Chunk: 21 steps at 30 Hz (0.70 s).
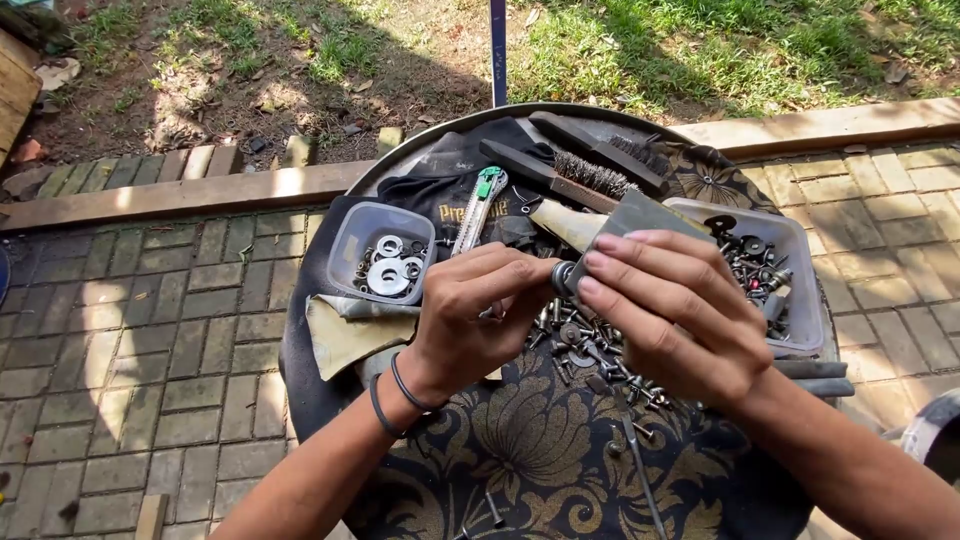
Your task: Sanding a small metal bolt with sandpaper to clean or smooth its surface.
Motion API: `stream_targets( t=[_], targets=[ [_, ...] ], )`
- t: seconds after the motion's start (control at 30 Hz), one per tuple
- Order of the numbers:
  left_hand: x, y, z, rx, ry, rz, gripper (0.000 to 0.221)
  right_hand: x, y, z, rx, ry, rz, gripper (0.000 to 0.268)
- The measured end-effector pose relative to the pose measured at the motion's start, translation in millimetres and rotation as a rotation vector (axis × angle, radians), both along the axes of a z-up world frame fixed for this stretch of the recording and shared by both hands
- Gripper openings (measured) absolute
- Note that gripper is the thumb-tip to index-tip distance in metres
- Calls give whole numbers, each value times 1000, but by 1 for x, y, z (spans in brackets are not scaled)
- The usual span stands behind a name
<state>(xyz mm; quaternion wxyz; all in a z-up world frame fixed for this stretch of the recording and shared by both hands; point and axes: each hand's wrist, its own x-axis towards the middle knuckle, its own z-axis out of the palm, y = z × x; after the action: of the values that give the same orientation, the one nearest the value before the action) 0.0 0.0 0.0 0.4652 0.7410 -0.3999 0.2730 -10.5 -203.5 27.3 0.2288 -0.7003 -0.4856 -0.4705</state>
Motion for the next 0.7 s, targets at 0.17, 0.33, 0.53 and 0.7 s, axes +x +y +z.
stream_targets(
  t=[0.17,0.33,0.53,0.7],
  targets=[
    [3,2,-5,-23,17,-7,10,-6,0,-4,-47,49,15,12],
    [9,5,-8,-23,0,1,6,-3,3,-10,17,29,42,10],
    [5,49,29,-108,29,200,21,10,4,-30,322,373,155,12],
    [-14,88,28,-107,238,214,27,24,9,-28,-70,653,-214,70]
  ],
)
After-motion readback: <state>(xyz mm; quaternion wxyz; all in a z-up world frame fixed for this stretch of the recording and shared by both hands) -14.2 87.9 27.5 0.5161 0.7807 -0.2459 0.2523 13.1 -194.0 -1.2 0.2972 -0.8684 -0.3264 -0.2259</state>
